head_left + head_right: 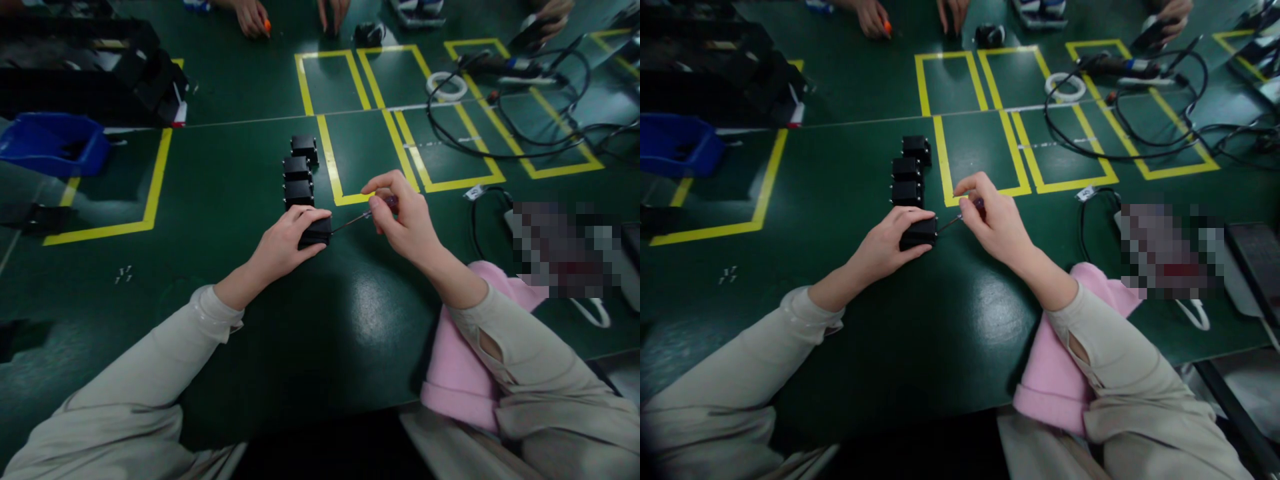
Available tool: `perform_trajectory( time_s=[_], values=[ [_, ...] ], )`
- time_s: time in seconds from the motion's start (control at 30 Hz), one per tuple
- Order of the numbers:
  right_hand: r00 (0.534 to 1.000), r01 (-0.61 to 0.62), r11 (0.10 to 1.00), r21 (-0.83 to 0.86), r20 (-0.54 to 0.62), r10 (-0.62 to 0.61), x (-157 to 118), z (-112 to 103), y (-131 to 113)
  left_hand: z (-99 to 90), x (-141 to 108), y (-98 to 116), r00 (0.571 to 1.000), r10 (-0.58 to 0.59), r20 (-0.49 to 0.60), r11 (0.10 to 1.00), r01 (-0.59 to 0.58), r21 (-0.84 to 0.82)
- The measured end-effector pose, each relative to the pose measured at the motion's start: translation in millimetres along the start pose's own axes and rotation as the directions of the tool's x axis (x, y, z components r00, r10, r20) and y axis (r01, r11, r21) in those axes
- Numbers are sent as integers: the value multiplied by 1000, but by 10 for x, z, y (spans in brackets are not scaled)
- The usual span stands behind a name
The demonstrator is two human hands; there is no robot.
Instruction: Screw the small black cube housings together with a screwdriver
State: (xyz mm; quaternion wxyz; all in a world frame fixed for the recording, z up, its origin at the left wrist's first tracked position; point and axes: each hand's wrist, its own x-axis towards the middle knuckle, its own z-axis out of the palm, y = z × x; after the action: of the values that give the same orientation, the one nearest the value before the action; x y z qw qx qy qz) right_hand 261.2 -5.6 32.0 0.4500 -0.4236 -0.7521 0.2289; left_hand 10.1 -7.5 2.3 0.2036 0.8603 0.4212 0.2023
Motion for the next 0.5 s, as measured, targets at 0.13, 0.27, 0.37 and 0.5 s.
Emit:
perform_trajectory(
  time_s=[0.13, 0.27, 0.37, 0.5],
  values=[
    [1000, -7, 999, 31, 2, 6, 16, 2, 3, -7, 3, 5, 1000, 2, -1, 1000, -2, -2],
    [1000, -19, 999, 28, -1, 19, 18, 6, 9, -17, 11, 12, 1000, -3, -1, 1000, 3, -1],
    [1000, -9, 1000, 12, -13, 9, 12, 8, 6, -17, 13, 8, 1000, -3, -1, 1000, 3, 3],
    [1000, 3, 1000, 1, -7, -3, 17, 1, -2, -10, 9, -2, 1000, 2, -5, 1000, -2, 6]
  ],
)
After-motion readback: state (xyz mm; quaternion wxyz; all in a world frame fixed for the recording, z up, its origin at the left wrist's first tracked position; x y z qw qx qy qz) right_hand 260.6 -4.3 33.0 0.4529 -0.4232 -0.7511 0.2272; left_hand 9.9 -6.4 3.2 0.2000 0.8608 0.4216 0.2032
